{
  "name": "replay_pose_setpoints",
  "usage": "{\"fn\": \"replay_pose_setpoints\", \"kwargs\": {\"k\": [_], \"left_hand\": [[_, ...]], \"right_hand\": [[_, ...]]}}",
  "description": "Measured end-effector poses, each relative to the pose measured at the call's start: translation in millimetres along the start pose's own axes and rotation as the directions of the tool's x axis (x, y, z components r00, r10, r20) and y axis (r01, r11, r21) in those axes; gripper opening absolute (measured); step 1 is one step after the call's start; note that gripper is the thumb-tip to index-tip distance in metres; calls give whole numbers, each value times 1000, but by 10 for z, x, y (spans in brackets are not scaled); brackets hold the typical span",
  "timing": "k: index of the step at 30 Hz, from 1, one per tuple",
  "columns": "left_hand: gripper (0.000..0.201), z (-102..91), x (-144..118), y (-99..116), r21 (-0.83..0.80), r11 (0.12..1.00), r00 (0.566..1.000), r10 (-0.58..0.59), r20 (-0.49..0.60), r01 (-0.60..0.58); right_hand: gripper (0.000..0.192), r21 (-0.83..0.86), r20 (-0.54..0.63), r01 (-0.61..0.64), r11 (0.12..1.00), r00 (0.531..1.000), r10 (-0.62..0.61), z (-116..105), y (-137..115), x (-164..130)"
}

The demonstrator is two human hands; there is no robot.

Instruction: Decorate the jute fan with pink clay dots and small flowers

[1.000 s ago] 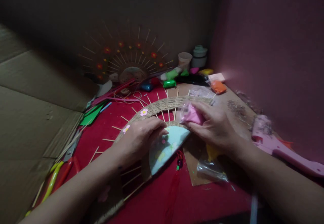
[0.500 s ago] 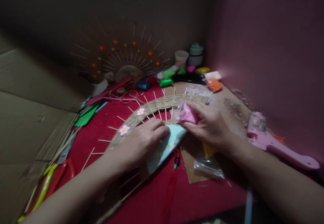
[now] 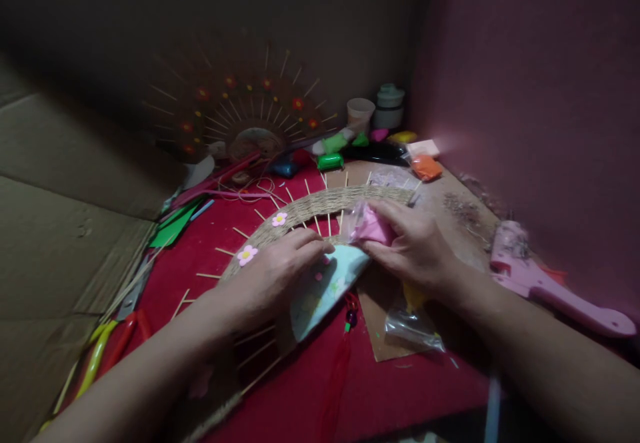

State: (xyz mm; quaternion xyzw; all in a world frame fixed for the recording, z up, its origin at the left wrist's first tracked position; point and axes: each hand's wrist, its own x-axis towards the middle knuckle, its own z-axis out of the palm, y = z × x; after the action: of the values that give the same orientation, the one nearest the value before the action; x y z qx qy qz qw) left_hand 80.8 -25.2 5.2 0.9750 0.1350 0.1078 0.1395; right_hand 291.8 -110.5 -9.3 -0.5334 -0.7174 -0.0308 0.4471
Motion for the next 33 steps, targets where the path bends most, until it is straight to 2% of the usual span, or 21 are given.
{"fn": "replay_pose_setpoints", "kwargs": {"k": [4,8,12,17,22,25,30,33], "left_hand": [[23,-72,-26,67,-91,993,990,-82,-111,72],[17,-153,-44,203,-260,960,956,-165,-242,100],[15,-176,-32,277,-296,949,959,-176,-223,105],[11,-131,-15,272,-290,933,935,-280,-217,212],[18,-85,-12,250,-242,959,957,-199,-211,146],[14,-64,1,267,-206,972,966,-153,-207,110],[10,-22,7,322,-159,986,957,-82,-277,38],[12,3,-15,336,-169,982,963,-123,-240,83]], "right_hand": [[30,0,65,28,1000,997,-28,22,2,-20],[36,-28,167,66,997,984,-60,48,-19,-63],[35,-33,217,104,994,972,-94,53,-73,-79],[35,9,201,158,987,967,-157,63,-126,-78],[32,-4,187,165,986,969,-161,96,-131,-93],[35,-5,176,185,983,968,-182,126,-124,-108],[35,-12,155,204,979,968,-199,164,-118,-134],[34,-10,149,221,975,965,-217,175,-122,-148]]}}
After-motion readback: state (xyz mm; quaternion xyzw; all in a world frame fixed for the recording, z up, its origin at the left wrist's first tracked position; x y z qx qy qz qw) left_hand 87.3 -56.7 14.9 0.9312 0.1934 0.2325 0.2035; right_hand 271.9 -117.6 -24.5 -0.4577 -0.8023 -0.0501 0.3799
